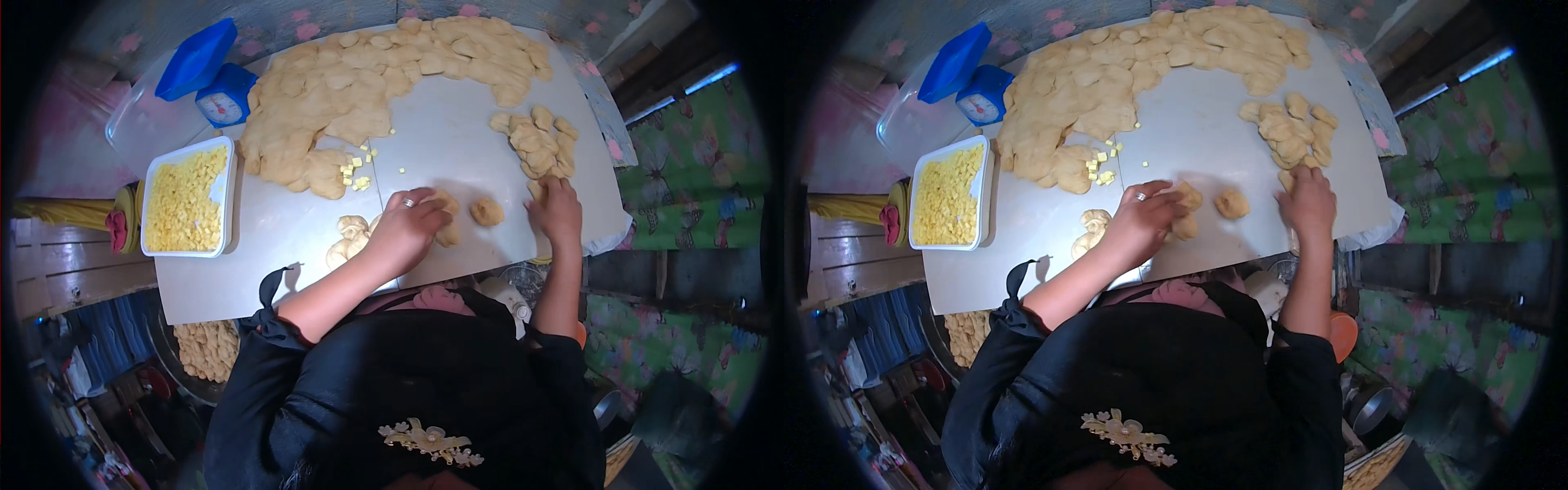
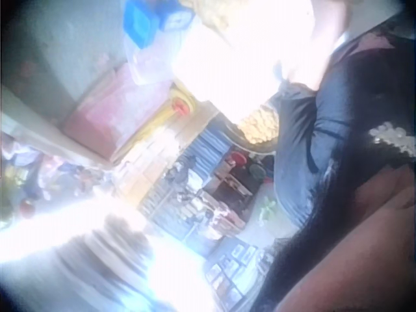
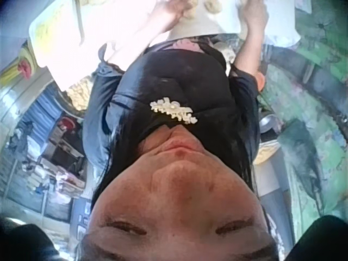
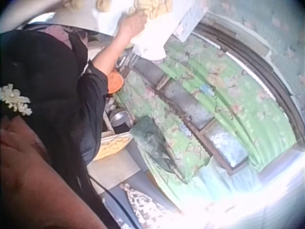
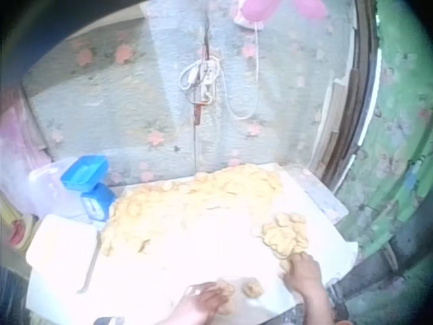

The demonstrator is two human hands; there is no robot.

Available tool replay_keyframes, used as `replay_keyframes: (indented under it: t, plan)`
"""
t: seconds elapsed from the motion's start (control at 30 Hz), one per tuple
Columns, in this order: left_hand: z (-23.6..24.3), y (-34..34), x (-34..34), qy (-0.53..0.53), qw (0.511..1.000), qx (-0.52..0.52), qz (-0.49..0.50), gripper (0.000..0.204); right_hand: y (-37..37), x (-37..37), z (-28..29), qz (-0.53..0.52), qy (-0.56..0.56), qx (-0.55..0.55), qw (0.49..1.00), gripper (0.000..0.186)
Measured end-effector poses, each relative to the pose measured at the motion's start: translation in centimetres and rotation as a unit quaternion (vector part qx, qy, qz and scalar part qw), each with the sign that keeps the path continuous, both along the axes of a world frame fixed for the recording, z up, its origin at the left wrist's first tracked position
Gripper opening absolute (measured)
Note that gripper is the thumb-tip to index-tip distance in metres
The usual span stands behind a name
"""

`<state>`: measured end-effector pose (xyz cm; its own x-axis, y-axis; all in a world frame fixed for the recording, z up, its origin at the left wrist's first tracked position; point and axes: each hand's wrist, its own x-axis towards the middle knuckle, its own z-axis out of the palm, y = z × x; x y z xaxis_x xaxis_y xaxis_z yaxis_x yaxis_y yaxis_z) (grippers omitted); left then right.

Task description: Shaping pieces of dough and filling them with a yellow mixture before sealing them.

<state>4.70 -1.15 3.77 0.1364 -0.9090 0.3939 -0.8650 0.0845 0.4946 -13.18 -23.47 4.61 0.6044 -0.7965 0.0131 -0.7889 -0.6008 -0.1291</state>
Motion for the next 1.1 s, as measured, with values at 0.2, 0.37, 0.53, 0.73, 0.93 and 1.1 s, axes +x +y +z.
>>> replay_keyframes:
  t: [0.2,0.37,0.53,0.73,0.93,1.1]
  plan:
    - [0.4,-0.3,-0.8,0.117,0.993,0.015,0.027,0.048,-0.1,0.9,-0.9,0.067,-0.346,0.293,0.889,0.032]
    - [0.3,1.5,0.2,0.642,0.764,-0.065,0.007,0.067,6.6,10.6,2.5,0.313,-0.32,0.413,0.793,0.014]
    - [-0.3,5.6,3.3,0.715,0.653,-0.191,0.161,0.037,7.7,18.6,-2.4,0.41,-0.256,0.236,0.843,0.011]
    - [-0.3,9.1,5.2,0.817,0.496,-0.261,0.134,0.033,8.5,21.1,-4.0,0.429,-0.155,0.148,0.878,0.013]
    - [-0.4,8.3,4.9,0.81,0.506,-0.264,0.138,0.035,13.5,17.2,0.9,0.196,-0.419,0.613,0.641,0.012]
    - [0.1,6.9,4.5,0.813,0.522,-0.236,0.099,0.035,14.7,15.4,-0.2,0.363,-0.438,0.306,0.763,0.017]
